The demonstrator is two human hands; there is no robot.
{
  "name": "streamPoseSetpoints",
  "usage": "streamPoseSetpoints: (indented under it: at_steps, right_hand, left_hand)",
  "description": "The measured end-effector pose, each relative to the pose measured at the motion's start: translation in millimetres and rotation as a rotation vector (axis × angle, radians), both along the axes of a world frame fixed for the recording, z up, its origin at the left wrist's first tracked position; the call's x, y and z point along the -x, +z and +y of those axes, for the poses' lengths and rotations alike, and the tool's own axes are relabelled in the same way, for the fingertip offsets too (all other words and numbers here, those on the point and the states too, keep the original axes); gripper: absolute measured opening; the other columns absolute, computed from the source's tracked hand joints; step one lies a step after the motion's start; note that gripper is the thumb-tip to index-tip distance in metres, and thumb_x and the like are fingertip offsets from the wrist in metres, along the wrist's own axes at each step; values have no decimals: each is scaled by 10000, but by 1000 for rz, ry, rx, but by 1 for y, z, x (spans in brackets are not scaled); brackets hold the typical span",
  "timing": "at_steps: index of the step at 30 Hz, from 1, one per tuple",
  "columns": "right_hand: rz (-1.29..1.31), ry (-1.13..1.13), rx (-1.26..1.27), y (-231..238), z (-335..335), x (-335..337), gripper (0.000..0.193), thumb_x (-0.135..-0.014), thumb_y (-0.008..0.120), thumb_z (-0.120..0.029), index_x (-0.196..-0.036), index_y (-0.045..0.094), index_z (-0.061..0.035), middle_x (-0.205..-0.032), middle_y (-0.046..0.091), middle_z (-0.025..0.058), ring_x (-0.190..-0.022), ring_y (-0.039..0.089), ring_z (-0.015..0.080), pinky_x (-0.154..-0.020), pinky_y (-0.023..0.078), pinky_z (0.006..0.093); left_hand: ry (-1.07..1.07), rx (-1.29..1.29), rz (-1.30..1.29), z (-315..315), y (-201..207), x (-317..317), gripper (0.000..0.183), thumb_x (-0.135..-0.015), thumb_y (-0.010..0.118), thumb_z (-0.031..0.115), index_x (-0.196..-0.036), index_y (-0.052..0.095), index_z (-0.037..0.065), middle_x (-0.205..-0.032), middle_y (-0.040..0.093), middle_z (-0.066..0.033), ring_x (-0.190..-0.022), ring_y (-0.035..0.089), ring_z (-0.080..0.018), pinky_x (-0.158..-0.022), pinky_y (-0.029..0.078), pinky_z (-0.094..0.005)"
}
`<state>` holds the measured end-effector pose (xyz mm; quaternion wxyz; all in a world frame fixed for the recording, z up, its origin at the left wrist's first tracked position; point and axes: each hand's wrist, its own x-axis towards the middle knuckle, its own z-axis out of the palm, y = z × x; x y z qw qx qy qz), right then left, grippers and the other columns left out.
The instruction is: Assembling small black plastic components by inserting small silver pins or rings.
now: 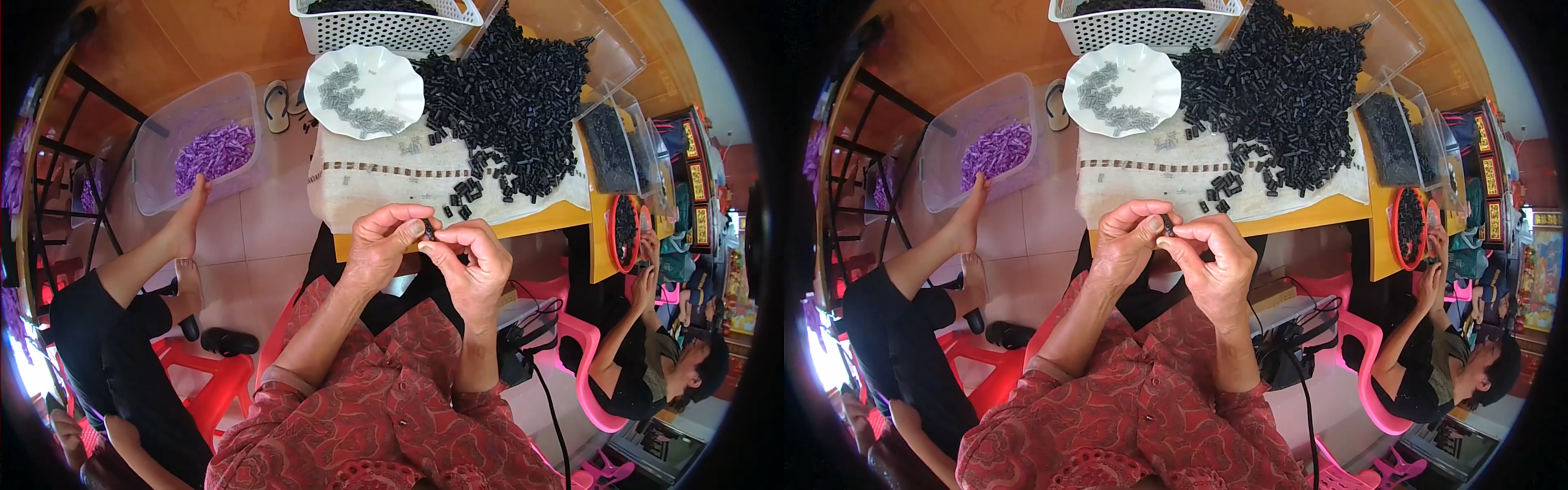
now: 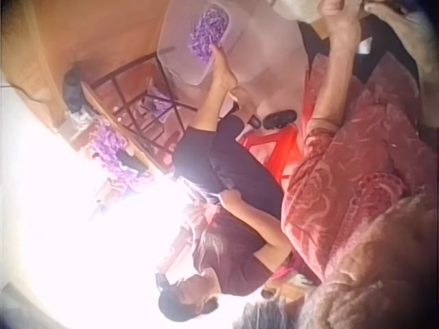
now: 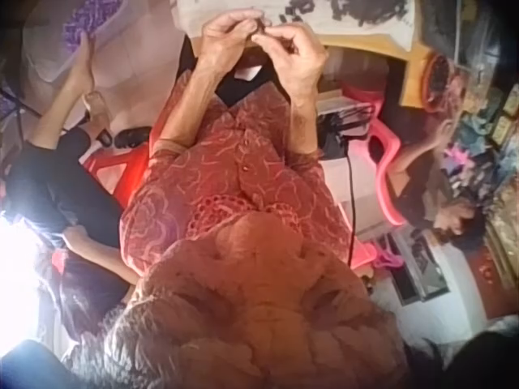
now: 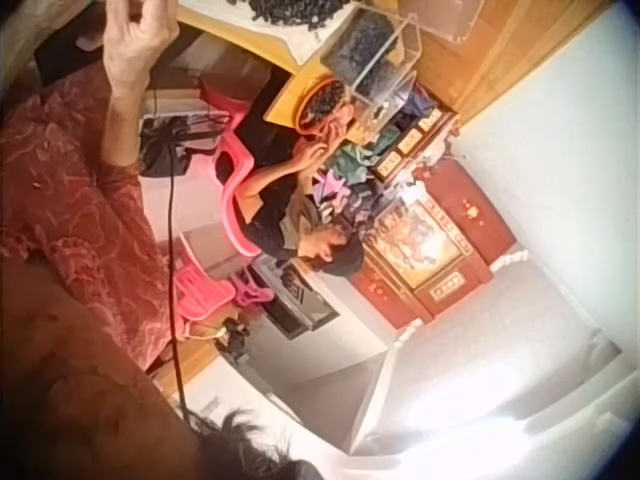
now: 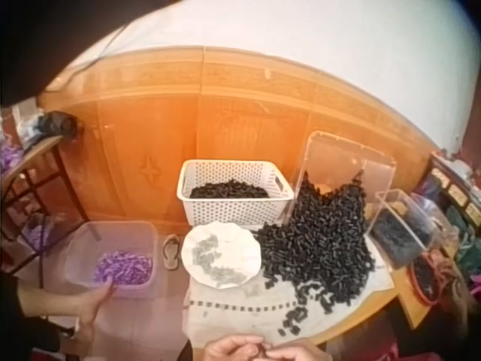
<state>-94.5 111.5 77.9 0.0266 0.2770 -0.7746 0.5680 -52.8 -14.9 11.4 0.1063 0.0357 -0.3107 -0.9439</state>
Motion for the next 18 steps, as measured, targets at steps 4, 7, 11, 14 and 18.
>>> streamPoseSetpoints:
  at_steps: [4,7,11,14,18]
  right_hand:
    - [15,8,-30,4,1,1,256,-709,810,45,-912,657,11,-896,633,83,-767,604,100,-654,497,218]
    - [10,8,-38,7,0,1,296,-702,816,31,-953,664,-4,-920,630,79,-781,610,114,-667,506,233]
    - [125,35,-80,11,0,4,373,-699,820,-9,-1043,677,-23,-962,639,80,-829,622,144,-695,519,257]
    - [190,77,-140,13,0,6,417,-698,819,-34,-1090,675,-22,-994,659,88,-874,620,172,-736,520,281]
    - [174,127,-130,12,-1,6,437,-692,818,-43,-1102,672,-18,-999,677,90,-888,616,197,-777,514,301]
  left_hand:
    - [-10,-12,26,0,-2,0,196,-939,579,3,-1122,651,-1,-980,690,-97,-904,637,-132,-814,535,-265]
    - [-20,-28,56,-2,-2,0,205,-941,577,7,-1136,643,-2,-983,684,-99,-907,637,-133,-810,539,-270]
    - [-63,-46,62,-3,-3,0,224,-942,582,19,-1159,630,-7,-980,680,-102,-902,637,-137,-806,542,-275]
    - [-69,-14,55,-4,0,1,286,-937,599,35,-1219,594,-15,-975,677,-103,-899,636,-140,-789,541,-269]
    - [-102,-12,66,-6,1,1,378,-926,623,54,-1285,538,-28,-969,674,-101,-889,636,-139,-768,533,-260]
